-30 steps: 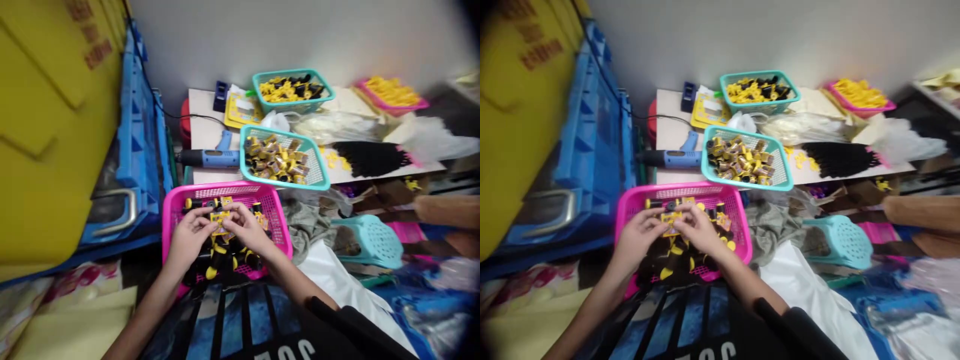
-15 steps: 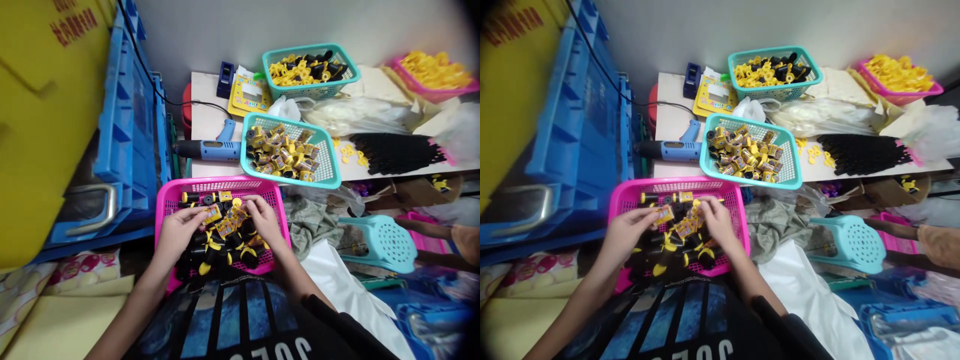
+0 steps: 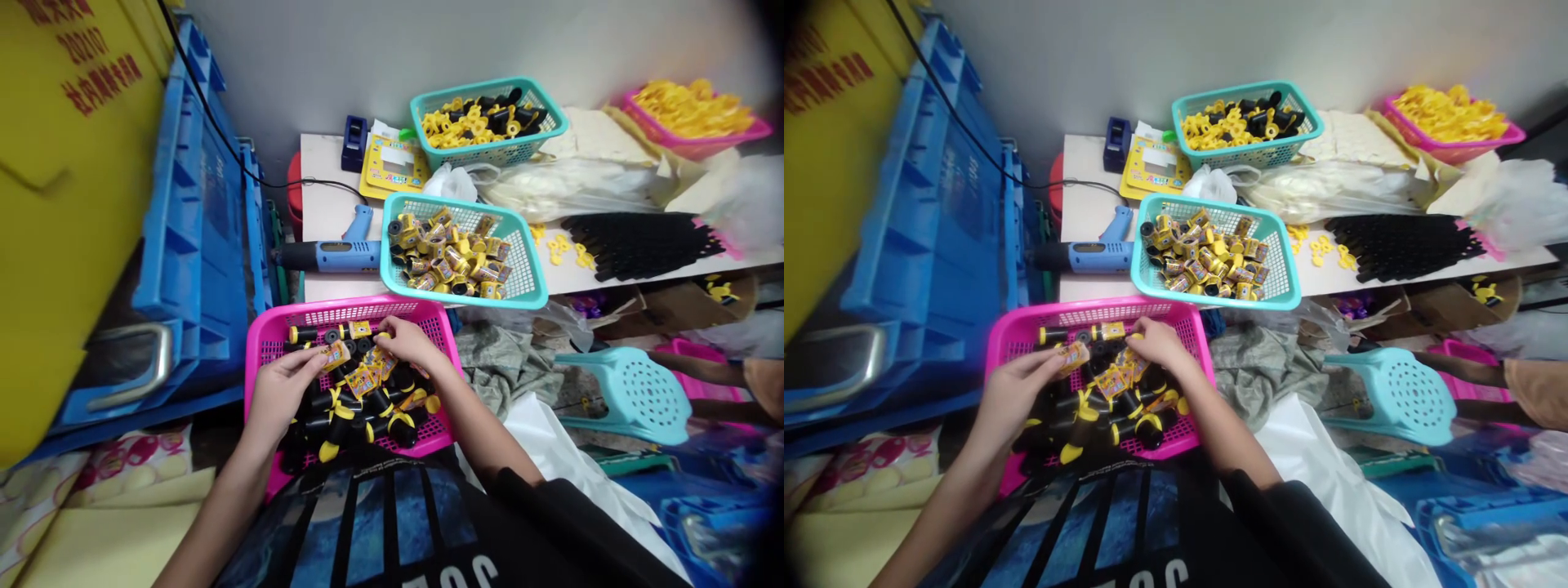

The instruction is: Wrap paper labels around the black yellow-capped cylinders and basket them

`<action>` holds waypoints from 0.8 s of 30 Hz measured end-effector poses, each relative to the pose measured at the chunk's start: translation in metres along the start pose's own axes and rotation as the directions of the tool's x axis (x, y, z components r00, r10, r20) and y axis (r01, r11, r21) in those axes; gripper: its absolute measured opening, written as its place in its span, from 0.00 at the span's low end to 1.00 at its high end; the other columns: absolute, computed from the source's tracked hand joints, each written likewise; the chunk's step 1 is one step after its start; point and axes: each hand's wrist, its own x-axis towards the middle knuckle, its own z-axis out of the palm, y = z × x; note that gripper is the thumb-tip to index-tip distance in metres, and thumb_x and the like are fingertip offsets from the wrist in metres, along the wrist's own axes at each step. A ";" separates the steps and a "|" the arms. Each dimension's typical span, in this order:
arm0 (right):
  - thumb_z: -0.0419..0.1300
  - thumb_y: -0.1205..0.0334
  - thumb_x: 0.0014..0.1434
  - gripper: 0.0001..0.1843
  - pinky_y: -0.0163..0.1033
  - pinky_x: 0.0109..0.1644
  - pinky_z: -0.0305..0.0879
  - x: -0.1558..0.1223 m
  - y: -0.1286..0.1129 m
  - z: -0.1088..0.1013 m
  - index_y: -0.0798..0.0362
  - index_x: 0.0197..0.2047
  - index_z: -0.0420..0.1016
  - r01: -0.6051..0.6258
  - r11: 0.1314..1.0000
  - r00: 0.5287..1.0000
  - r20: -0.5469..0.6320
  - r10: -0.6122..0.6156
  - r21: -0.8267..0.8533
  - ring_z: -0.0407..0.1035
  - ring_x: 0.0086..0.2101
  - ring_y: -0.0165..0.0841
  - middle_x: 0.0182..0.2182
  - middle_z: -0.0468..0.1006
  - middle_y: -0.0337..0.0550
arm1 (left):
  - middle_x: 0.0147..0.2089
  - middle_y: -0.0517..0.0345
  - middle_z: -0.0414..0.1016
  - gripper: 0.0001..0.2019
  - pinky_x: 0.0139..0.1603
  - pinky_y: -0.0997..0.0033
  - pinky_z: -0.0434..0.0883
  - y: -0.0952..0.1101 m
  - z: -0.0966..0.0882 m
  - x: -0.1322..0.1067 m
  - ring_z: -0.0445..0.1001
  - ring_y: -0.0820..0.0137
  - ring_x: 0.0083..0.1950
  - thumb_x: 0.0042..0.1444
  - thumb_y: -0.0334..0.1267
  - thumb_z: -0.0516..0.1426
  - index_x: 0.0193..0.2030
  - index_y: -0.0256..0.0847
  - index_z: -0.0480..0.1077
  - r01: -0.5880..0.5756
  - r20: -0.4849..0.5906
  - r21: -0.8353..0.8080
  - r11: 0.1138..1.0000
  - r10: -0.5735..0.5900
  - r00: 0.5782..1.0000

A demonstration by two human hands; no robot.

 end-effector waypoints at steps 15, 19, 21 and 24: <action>0.66 0.58 0.51 0.17 0.37 0.41 0.69 -0.061 -0.019 -0.012 0.50 0.45 0.73 0.193 0.447 0.961 -0.076 -0.266 0.873 0.73 0.36 0.32 0.34 0.78 0.40 | 0.34 0.54 0.84 0.14 0.36 0.66 0.78 -0.001 0.000 -0.003 0.79 0.65 0.31 0.44 0.45 0.65 0.35 0.39 0.81 -0.084 0.107 -0.026 0.996 0.086 0.991; 0.67 0.59 0.51 0.17 0.38 0.41 0.68 -0.059 -0.019 -0.010 0.50 0.44 0.74 0.227 0.515 0.949 -0.070 -0.306 0.826 0.72 0.35 0.31 0.36 0.78 0.41 | 0.36 0.54 0.84 0.11 0.43 0.65 0.77 0.000 -0.002 -0.004 0.81 0.63 0.37 0.45 0.44 0.65 0.34 0.41 0.81 -0.151 0.116 -0.012 0.988 0.152 0.982; 0.67 0.60 0.51 0.16 0.37 0.41 0.68 -0.059 -0.018 -0.009 0.51 0.44 0.74 0.254 0.540 0.943 -0.080 -0.324 0.802 0.72 0.34 0.30 0.39 0.78 0.41 | 0.39 0.54 0.84 0.11 0.48 0.66 0.76 0.001 -0.002 -0.005 0.80 0.62 0.43 0.46 0.44 0.65 0.35 0.42 0.81 -0.168 0.139 -0.026 0.985 0.170 0.976; 0.66 0.61 0.51 0.17 0.38 0.40 0.69 -0.062 -0.020 -0.005 0.50 0.45 0.73 0.259 0.546 0.942 -0.082 -0.326 0.797 0.71 0.33 0.29 0.40 0.77 0.42 | 0.42 0.53 0.83 0.16 0.45 0.64 0.78 0.003 0.001 -0.007 0.81 0.62 0.41 0.44 0.47 0.66 0.39 0.41 0.81 -0.084 0.199 -0.083 0.993 0.099 0.975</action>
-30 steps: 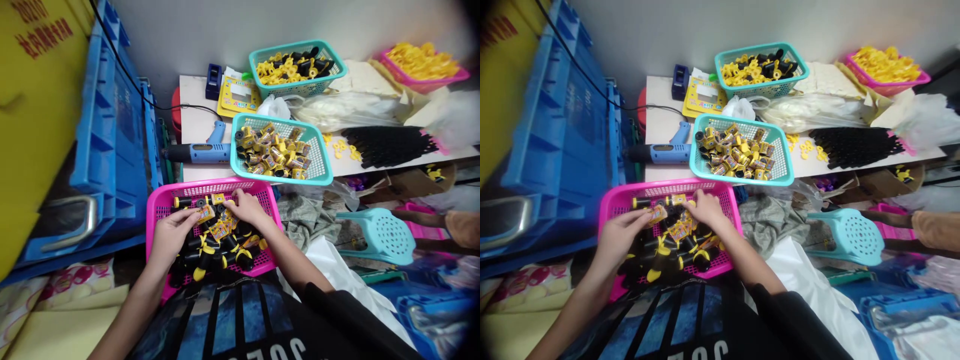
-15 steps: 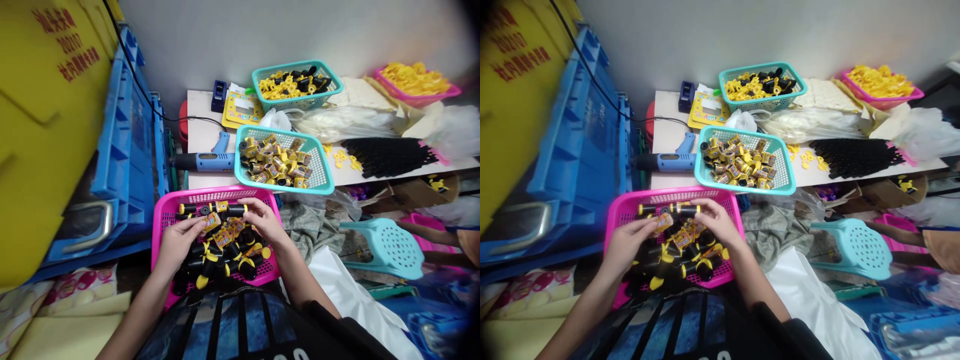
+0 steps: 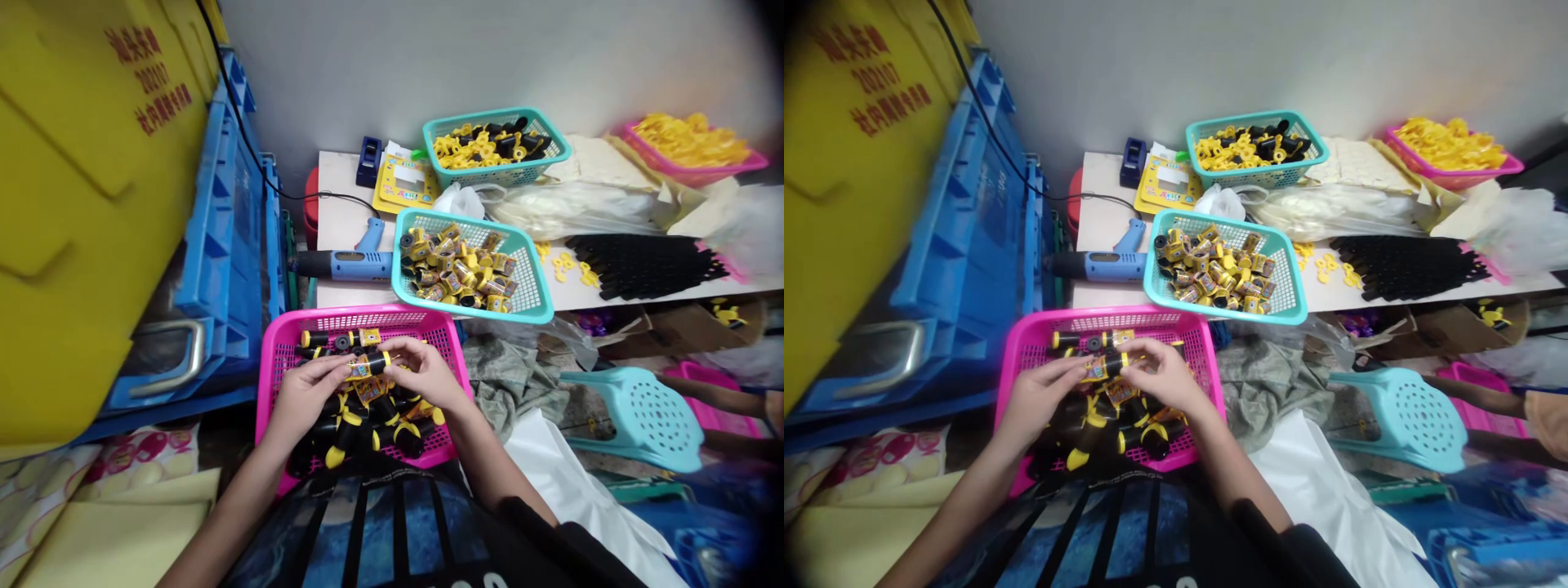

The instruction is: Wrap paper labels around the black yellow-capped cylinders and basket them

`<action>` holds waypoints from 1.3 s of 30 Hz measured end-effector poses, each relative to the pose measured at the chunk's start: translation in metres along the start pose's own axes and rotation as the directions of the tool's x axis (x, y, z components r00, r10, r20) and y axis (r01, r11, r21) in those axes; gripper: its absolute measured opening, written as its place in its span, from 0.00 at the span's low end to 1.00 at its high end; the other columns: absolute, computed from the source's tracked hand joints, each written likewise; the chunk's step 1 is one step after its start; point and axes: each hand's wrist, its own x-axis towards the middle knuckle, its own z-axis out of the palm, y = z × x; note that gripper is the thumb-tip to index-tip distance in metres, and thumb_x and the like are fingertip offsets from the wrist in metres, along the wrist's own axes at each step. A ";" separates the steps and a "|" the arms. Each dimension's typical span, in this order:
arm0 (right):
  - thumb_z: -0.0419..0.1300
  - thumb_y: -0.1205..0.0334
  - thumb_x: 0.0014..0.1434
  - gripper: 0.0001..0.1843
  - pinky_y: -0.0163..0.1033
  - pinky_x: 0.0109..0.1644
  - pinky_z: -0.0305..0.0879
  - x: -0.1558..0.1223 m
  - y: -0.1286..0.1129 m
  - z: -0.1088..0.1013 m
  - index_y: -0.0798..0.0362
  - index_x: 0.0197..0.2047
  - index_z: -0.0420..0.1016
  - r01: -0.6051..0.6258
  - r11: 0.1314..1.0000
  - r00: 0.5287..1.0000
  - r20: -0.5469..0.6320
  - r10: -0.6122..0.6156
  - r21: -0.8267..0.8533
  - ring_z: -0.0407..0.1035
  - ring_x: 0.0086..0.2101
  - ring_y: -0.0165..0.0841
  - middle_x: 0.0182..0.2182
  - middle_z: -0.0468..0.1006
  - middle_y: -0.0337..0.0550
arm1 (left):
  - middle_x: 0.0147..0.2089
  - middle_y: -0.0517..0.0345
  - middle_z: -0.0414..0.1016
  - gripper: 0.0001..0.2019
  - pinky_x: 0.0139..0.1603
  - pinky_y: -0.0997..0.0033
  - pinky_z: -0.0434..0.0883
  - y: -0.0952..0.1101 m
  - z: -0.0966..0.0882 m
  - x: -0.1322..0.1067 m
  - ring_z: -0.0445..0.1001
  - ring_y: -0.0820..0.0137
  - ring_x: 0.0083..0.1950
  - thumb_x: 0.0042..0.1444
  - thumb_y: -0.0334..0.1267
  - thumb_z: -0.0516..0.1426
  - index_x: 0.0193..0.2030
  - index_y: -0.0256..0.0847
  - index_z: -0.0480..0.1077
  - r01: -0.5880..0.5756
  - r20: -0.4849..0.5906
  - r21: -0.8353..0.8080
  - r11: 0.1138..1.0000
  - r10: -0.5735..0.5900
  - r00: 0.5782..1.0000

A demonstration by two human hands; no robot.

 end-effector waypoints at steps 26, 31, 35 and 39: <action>0.65 0.37 0.47 0.29 0.36 0.38 0.65 0.002 0.018 0.038 0.50 0.44 0.72 -0.177 0.865 0.983 0.126 0.132 0.469 0.69 0.32 0.31 0.36 0.75 0.42 | 0.46 0.49 0.82 0.14 0.54 0.58 0.73 0.009 0.028 -0.013 0.78 0.57 0.51 0.42 0.37 0.67 0.39 0.39 0.78 0.001 0.143 -0.140 0.990 0.019 0.989; 0.58 0.37 0.55 0.30 0.47 0.55 0.62 -0.007 0.007 0.031 0.47 0.53 0.70 0.176 0.984 0.984 0.036 -0.175 -0.022 0.67 0.49 0.40 0.50 0.72 0.48 | 0.48 0.50 0.79 0.21 0.51 0.63 0.74 0.011 0.026 -0.009 0.77 0.61 0.51 0.45 0.39 0.66 0.47 0.40 0.71 -0.015 0.135 -0.227 0.974 0.047 0.990; 0.66 0.51 0.53 0.18 0.49 0.53 0.62 -0.001 -0.027 0.004 0.46 0.47 0.75 0.338 0.806 0.926 0.020 -0.376 -0.486 0.69 0.45 0.41 0.42 0.77 0.46 | 0.50 0.44 0.78 0.34 0.42 0.64 0.77 0.017 0.024 -0.009 0.79 0.60 0.46 0.50 0.48 0.64 0.61 0.41 0.58 0.066 0.224 -0.249 0.966 -0.009 0.975; 0.64 0.54 0.55 0.28 0.52 0.55 0.62 0.020 -0.060 -0.045 0.47 0.58 0.67 0.141 0.703 0.811 -0.326 -0.486 -0.697 0.67 0.47 0.43 0.48 0.74 0.51 | 0.53 0.42 0.76 0.32 0.45 0.64 0.76 0.022 0.023 -0.009 0.79 0.62 0.46 0.54 0.51 0.60 0.62 0.39 0.60 0.033 0.214 -0.195 0.980 0.010 0.977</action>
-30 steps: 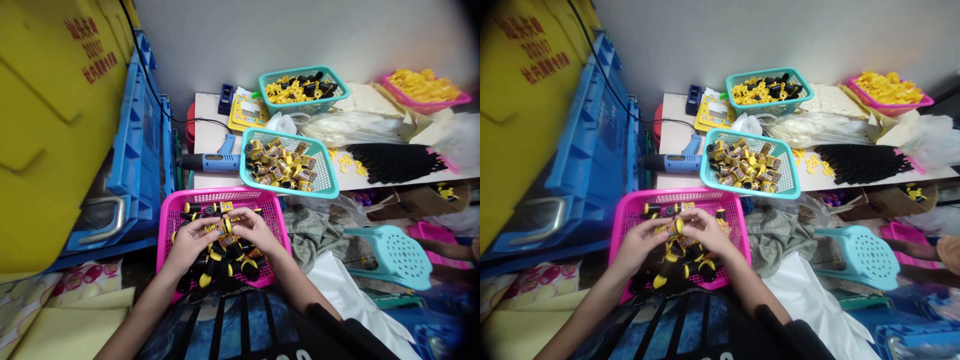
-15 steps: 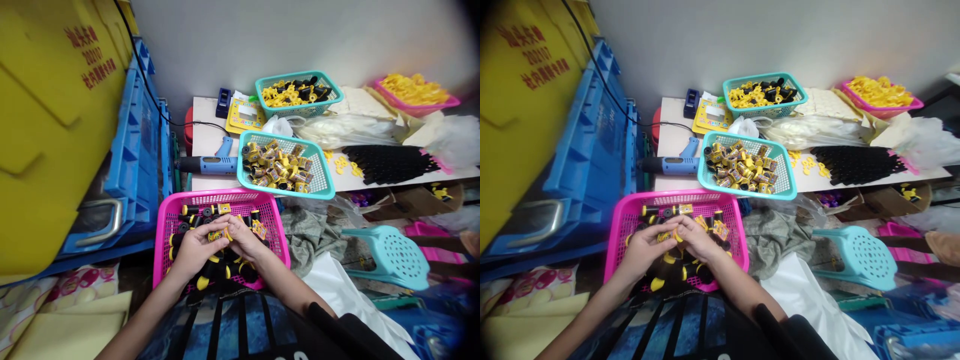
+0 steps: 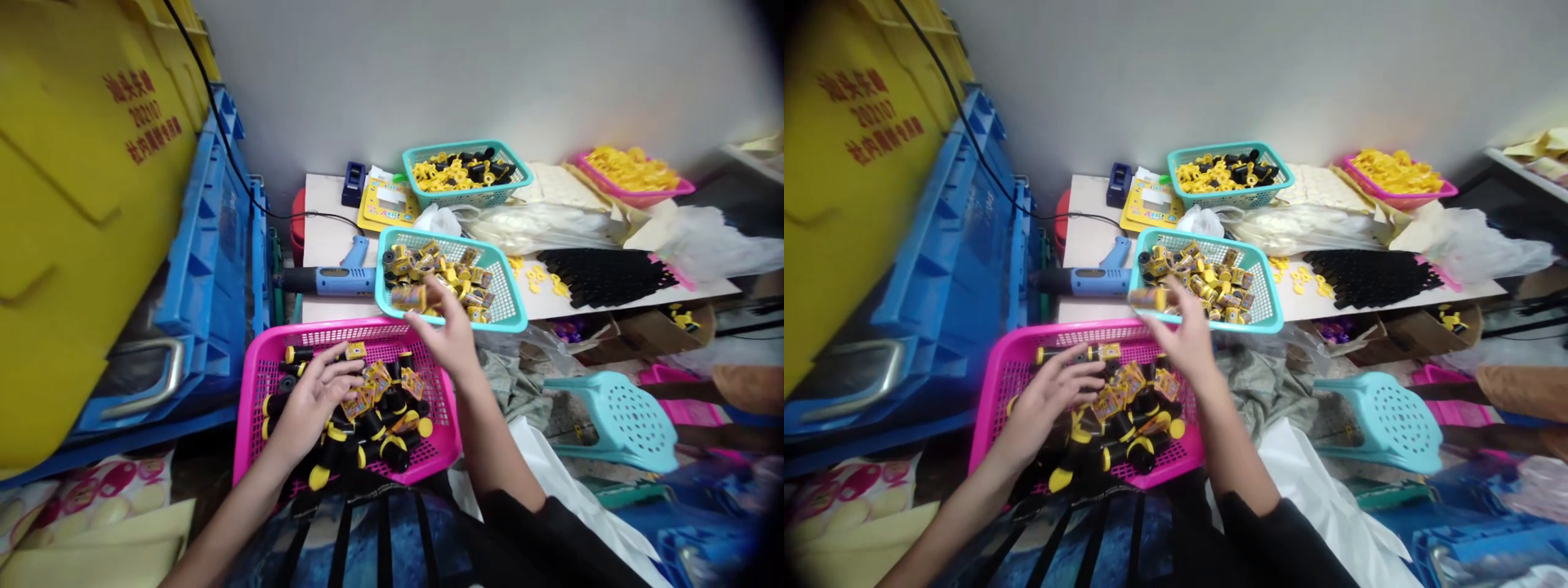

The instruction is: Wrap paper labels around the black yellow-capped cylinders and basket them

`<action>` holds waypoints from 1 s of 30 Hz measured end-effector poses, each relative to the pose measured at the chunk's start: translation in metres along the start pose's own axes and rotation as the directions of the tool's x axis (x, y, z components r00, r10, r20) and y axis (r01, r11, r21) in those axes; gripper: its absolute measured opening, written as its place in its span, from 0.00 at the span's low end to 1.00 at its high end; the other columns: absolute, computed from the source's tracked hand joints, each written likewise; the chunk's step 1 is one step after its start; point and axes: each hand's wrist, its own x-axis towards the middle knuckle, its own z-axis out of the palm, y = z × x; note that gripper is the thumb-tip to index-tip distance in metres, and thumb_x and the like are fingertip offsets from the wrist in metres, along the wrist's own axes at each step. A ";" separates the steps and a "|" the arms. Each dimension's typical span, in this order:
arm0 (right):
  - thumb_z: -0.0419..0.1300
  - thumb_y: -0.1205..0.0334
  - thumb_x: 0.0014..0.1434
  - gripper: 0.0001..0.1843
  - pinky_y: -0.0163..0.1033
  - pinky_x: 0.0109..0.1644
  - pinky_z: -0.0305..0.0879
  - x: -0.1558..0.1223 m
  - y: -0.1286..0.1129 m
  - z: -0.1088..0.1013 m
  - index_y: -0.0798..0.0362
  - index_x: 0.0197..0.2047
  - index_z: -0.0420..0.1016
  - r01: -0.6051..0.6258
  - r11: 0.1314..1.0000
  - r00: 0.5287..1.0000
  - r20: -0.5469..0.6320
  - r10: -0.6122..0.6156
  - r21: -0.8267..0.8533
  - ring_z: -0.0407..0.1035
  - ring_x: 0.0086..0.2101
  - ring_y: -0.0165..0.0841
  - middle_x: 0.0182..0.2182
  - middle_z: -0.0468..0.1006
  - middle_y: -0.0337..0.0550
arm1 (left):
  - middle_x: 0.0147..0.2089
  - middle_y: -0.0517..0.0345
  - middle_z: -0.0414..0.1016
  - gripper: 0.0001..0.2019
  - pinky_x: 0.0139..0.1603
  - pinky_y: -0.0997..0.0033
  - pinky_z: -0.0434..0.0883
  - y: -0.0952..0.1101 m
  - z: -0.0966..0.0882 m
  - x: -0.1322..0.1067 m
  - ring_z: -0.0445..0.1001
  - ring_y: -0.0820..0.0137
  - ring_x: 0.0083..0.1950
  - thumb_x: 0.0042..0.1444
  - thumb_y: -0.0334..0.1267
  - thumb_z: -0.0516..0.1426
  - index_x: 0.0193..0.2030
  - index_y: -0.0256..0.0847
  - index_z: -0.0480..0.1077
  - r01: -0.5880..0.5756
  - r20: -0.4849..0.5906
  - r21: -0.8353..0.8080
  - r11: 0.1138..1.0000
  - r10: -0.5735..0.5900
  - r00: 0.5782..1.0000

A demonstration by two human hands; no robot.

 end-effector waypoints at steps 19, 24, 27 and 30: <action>0.59 0.71 0.53 0.19 0.55 0.55 0.54 -0.030 0.054 0.046 0.65 0.49 0.74 0.281 0.678 0.643 0.658 0.392 -0.679 0.63 0.50 0.54 0.46 0.75 0.66 | 0.43 0.50 0.82 0.15 0.45 0.62 0.74 -0.013 -0.021 0.006 0.79 0.60 0.43 0.50 0.48 0.61 0.40 0.42 0.78 0.033 -0.063 0.488 0.872 -0.003 0.998; 0.61 0.65 0.53 0.17 0.53 0.54 0.56 -0.014 0.049 0.027 0.64 0.45 0.76 0.330 0.706 0.616 0.710 0.342 -0.626 0.63 0.49 0.52 0.47 0.72 0.65 | 0.40 0.55 0.82 0.10 0.46 0.64 0.71 -0.019 -0.019 -0.001 0.78 0.61 0.42 0.55 0.41 0.57 0.38 0.46 0.79 -0.150 0.239 0.756 0.637 -0.055 0.970; 0.60 0.60 0.56 0.16 0.46 0.52 0.60 -0.010 0.046 0.006 0.59 0.46 0.75 0.191 0.862 0.751 0.636 0.179 -0.469 0.66 0.45 0.43 0.43 0.73 0.55 | 0.43 0.54 0.81 0.10 0.50 0.63 0.69 -0.022 -0.005 0.010 0.76 0.60 0.46 0.56 0.38 0.56 0.41 0.46 0.78 -0.302 0.372 0.837 0.457 -0.069 0.926; 0.59 0.61 0.58 0.17 0.44 0.51 0.63 -0.018 0.046 -0.012 0.55 0.50 0.73 0.036 0.982 0.908 0.417 0.046 -0.187 0.68 0.43 0.39 0.43 0.74 0.50 | 0.45 0.51 0.79 0.11 0.50 0.63 0.68 -0.023 0.019 0.031 0.73 0.59 0.50 0.58 0.35 0.55 0.44 0.44 0.77 -0.462 0.496 0.845 0.271 -0.071 0.865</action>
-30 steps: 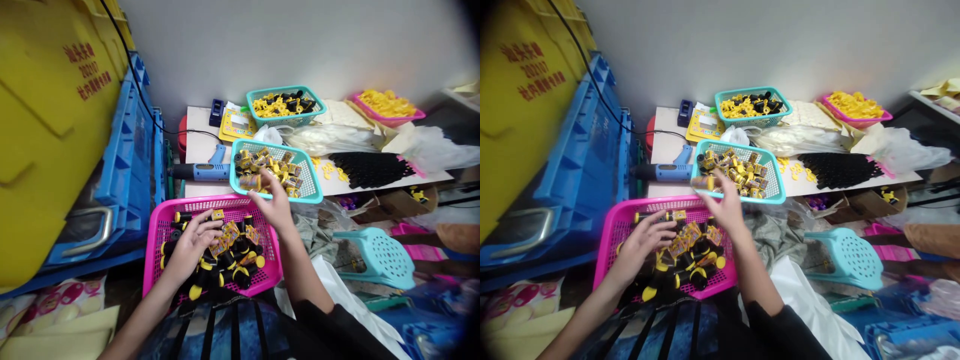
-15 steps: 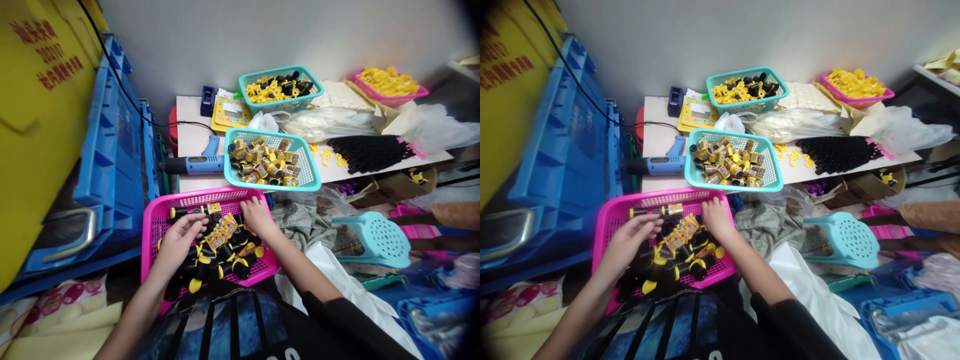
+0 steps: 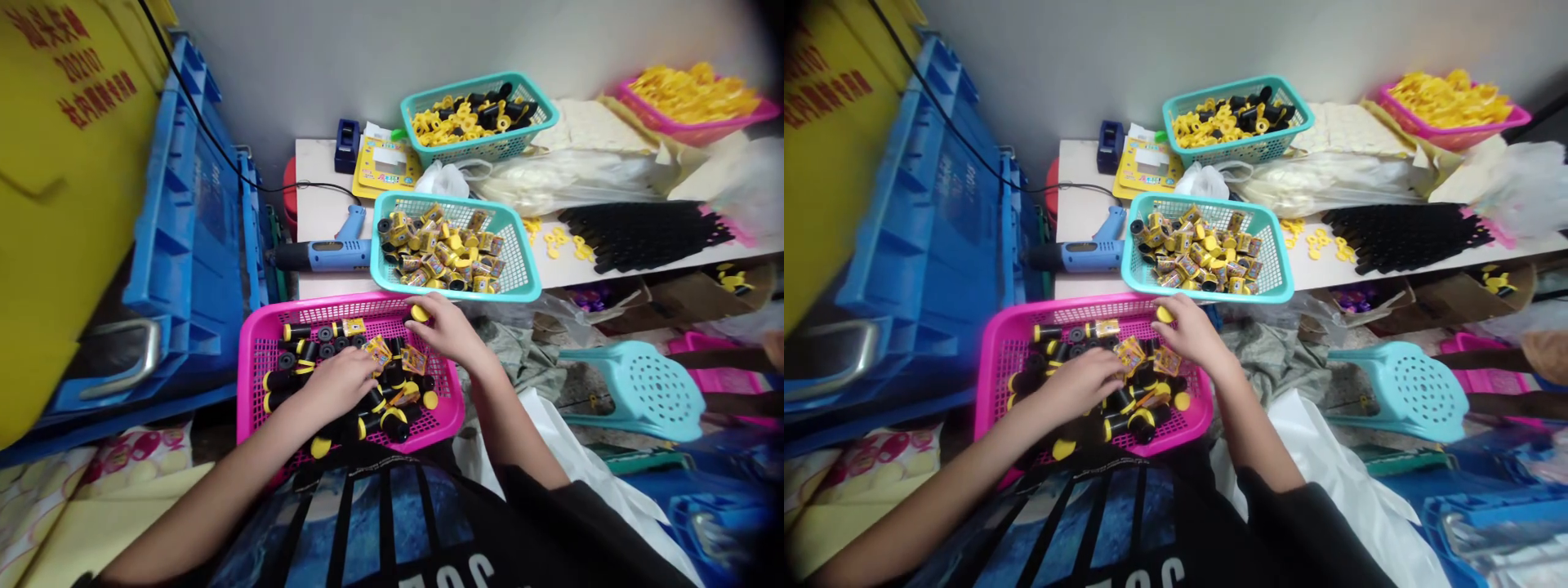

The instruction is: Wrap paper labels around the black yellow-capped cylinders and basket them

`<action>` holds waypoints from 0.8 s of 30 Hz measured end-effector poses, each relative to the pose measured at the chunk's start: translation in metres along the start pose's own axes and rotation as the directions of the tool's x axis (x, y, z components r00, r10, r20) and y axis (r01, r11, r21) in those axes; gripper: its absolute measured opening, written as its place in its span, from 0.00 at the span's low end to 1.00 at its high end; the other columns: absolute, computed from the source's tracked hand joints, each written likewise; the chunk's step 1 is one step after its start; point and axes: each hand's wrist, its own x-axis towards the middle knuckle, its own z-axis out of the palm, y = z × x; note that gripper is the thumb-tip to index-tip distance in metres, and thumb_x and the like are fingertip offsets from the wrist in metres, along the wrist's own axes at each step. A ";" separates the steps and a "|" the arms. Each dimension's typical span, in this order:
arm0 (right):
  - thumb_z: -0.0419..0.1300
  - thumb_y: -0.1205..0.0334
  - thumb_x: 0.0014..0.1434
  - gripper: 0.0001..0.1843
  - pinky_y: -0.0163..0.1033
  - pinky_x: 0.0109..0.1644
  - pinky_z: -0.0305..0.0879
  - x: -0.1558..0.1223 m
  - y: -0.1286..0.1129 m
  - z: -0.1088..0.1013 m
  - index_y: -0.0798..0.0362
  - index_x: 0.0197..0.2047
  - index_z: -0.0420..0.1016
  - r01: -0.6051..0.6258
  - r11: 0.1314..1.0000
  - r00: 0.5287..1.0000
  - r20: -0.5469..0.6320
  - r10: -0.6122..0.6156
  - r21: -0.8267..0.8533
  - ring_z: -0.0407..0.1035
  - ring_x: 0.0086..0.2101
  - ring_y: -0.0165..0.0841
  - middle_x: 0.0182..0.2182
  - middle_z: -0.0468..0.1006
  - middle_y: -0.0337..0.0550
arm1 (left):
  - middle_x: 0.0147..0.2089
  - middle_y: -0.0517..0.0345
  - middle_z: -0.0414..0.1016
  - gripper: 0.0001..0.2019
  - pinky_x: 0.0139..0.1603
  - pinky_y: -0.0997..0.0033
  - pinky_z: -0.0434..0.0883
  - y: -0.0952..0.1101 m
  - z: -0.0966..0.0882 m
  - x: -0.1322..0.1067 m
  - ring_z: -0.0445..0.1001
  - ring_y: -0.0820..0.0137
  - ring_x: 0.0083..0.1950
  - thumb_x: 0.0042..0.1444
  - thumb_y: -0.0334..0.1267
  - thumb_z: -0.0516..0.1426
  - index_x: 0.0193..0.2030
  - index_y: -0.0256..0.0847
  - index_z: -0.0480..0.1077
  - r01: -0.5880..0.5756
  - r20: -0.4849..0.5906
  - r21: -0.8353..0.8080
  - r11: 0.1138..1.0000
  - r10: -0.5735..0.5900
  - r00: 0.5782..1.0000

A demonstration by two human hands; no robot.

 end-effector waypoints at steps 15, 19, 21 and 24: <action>0.69 0.55 0.48 0.19 0.40 0.43 0.68 -0.066 0.025 0.009 0.49 0.44 0.74 -0.130 0.612 0.905 -0.159 0.395 0.780 0.71 0.36 0.33 0.37 0.77 0.40 | 0.31 0.57 0.77 0.13 0.33 0.71 0.67 0.015 0.039 0.089 0.76 0.65 0.34 0.47 0.25 0.59 0.41 0.39 0.72 0.232 -0.034 -0.242 0.942 -0.248 0.968; 0.62 0.52 0.56 0.16 0.39 0.44 0.68 -0.069 0.026 0.017 0.49 0.46 0.74 -0.116 0.587 0.915 -0.144 0.378 0.802 0.71 0.37 0.33 0.40 0.78 0.41 | 0.29 0.59 0.77 0.06 0.33 0.71 0.67 0.008 0.022 0.076 0.75 0.66 0.33 0.46 0.27 0.61 0.33 0.39 0.72 0.273 -0.040 -0.339 0.900 -0.304 0.952; 0.61 0.53 0.57 0.13 0.39 0.45 0.67 -0.069 0.025 0.021 0.49 0.43 0.75 -0.093 0.606 0.913 -0.176 0.369 0.790 0.71 0.38 0.33 0.39 0.77 0.41 | 0.28 0.60 0.77 0.02 0.33 0.71 0.68 0.006 0.012 0.067 0.75 0.68 0.32 0.46 0.29 0.61 0.27 0.39 0.72 0.275 -0.028 -0.387 0.880 -0.310 0.950; 0.57 0.56 0.57 0.10 0.38 0.42 0.65 -0.066 0.018 0.023 0.51 0.34 0.76 -0.079 0.637 0.914 -0.200 0.354 0.767 0.69 0.37 0.33 0.34 0.76 0.41 | 0.25 0.63 0.75 0.07 0.32 0.71 0.69 0.008 0.001 0.050 0.75 0.69 0.29 0.48 0.33 0.61 0.35 0.39 0.74 0.279 -0.001 -0.479 0.832 -0.319 0.948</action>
